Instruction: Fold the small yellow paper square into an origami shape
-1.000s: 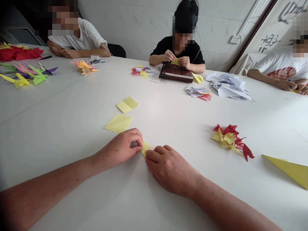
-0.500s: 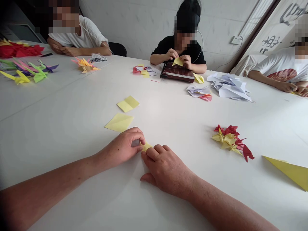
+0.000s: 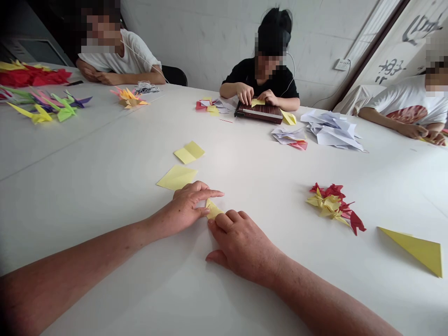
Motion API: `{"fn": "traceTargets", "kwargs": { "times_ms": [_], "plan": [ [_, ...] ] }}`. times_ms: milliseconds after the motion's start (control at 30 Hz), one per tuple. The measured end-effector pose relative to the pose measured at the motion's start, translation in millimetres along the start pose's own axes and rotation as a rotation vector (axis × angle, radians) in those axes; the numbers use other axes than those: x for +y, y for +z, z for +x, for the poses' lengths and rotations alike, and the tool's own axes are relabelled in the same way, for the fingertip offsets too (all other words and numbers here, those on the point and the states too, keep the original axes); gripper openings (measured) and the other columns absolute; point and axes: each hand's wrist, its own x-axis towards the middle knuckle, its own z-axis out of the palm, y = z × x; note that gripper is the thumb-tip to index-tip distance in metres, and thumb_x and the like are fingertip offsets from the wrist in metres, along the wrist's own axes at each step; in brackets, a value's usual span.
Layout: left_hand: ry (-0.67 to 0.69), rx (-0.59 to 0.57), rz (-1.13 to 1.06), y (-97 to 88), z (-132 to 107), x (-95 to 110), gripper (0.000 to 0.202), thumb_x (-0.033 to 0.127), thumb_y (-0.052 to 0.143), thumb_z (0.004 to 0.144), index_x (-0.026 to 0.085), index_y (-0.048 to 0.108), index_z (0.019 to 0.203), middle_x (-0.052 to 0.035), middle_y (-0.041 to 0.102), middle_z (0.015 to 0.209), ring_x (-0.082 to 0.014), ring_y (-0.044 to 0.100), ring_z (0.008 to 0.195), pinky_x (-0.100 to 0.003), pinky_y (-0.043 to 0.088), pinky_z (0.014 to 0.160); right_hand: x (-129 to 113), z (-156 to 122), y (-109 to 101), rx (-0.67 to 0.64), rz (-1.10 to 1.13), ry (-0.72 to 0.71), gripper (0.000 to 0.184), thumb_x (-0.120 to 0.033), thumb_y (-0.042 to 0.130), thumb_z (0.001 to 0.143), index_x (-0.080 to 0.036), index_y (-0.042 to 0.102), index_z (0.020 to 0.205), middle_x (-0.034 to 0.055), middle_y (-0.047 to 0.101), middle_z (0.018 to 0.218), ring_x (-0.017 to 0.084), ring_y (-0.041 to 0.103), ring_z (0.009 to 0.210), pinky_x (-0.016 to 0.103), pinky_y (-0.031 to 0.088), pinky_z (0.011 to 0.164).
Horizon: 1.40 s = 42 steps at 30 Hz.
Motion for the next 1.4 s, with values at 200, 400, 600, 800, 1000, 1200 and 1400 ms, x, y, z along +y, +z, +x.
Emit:
{"fn": "traceTargets", "kwargs": {
  "times_ms": [200, 400, 600, 800, 1000, 1200, 1400],
  "plan": [
    [0.033, 0.021, 0.039, 0.7, -1.2, 0.4, 0.055, 0.009, 0.052, 0.083, 0.045, 0.059, 0.124, 0.0012, 0.054, 0.103, -0.0187, 0.051, 0.105, -0.038, 0.04, 0.101, -4.0, -0.7, 0.2, 0.018, -0.006, 0.021, 0.046, -0.041, 0.061, 0.089, -0.016, 0.052, 0.126, 0.0093, 0.059, 0.102, 0.023, 0.051, 0.086, 0.04, 0.047, 0.079],
    [0.012, 0.031, 0.061, 0.7, -1.5, 6.8, 0.056, 0.007, 0.046, 0.085, 0.043, 0.059, 0.125, 0.0004, 0.054, 0.104, -0.0201, 0.051, 0.108, -0.041, 0.038, 0.102, -8.5, 0.1, 0.2, 0.022, -0.026, 0.051, 0.042, -0.038, 0.062, 0.088, -0.017, 0.054, 0.124, 0.0086, 0.058, 0.102, 0.024, 0.052, 0.088, 0.041, 0.047, 0.081],
    [0.097, 0.118, 0.118, 1.3, -5.9, 7.1, 0.057, 0.002, 0.04, 0.085, 0.032, 0.055, 0.131, -0.0024, 0.056, 0.105, -0.0196, 0.051, 0.104, -0.041, 0.04, 0.097, -13.8, -0.4, 1.1, 0.033, -0.049, 0.082, 0.04, -0.038, 0.06, 0.09, -0.016, 0.054, 0.123, 0.0086, 0.058, 0.103, 0.024, 0.052, 0.09, 0.041, 0.047, 0.083],
    [0.361, 0.177, 0.277, -3.2, -33.7, 9.1, 0.029, 0.009, 0.043, 0.092, 0.021, 0.067, 0.1, -0.0039, 0.062, 0.11, -0.0208, 0.051, 0.103, -0.036, 0.042, 0.091, -19.8, -1.3, 4.0, 0.075, -0.046, 0.105, 0.044, -0.037, 0.061, 0.089, -0.015, 0.052, 0.127, 0.0092, 0.059, 0.105, 0.025, 0.052, 0.095, 0.042, 0.046, 0.086],
    [0.438, 0.056, 0.281, -8.7, -41.1, 3.7, 0.027, 0.012, 0.042, 0.096, 0.021, 0.067, 0.101, -0.0018, 0.066, 0.1, -0.0186, 0.055, 0.096, -0.033, 0.044, 0.086, 5.7, -4.2, 13.4, 0.248, 0.093, 0.106, 0.026, -0.028, 0.056, 0.091, -0.019, 0.061, 0.115, 0.0091, 0.062, 0.103, 0.023, 0.056, 0.093, 0.042, 0.048, 0.085],
    [0.507, 0.037, 0.283, -14.1, -37.3, -5.5, 0.028, 0.009, 0.044, 0.093, 0.021, 0.068, 0.103, -0.0036, 0.066, 0.102, -0.0174, 0.057, 0.09, -0.032, 0.047, 0.081, 23.4, -2.1, 18.4, 0.362, 0.083, 0.219, 0.023, -0.014, 0.051, 0.09, -0.022, 0.068, 0.103, 0.0091, 0.065, 0.105, 0.025, 0.058, 0.095, 0.042, 0.05, 0.083],
    [0.568, -0.001, 0.239, -20.5, -32.7, -12.1, 0.027, 0.008, 0.047, 0.092, 0.021, 0.069, 0.099, -0.0018, 0.067, 0.104, -0.0163, 0.058, 0.09, -0.032, 0.047, 0.087, 16.4, 6.5, 23.4, 0.482, 0.205, 0.234, 0.022, -0.007, 0.055, 0.084, -0.022, 0.068, 0.092, 0.0062, 0.067, 0.093, 0.021, 0.06, 0.086, 0.035, 0.052, 0.075]
  ]
}}
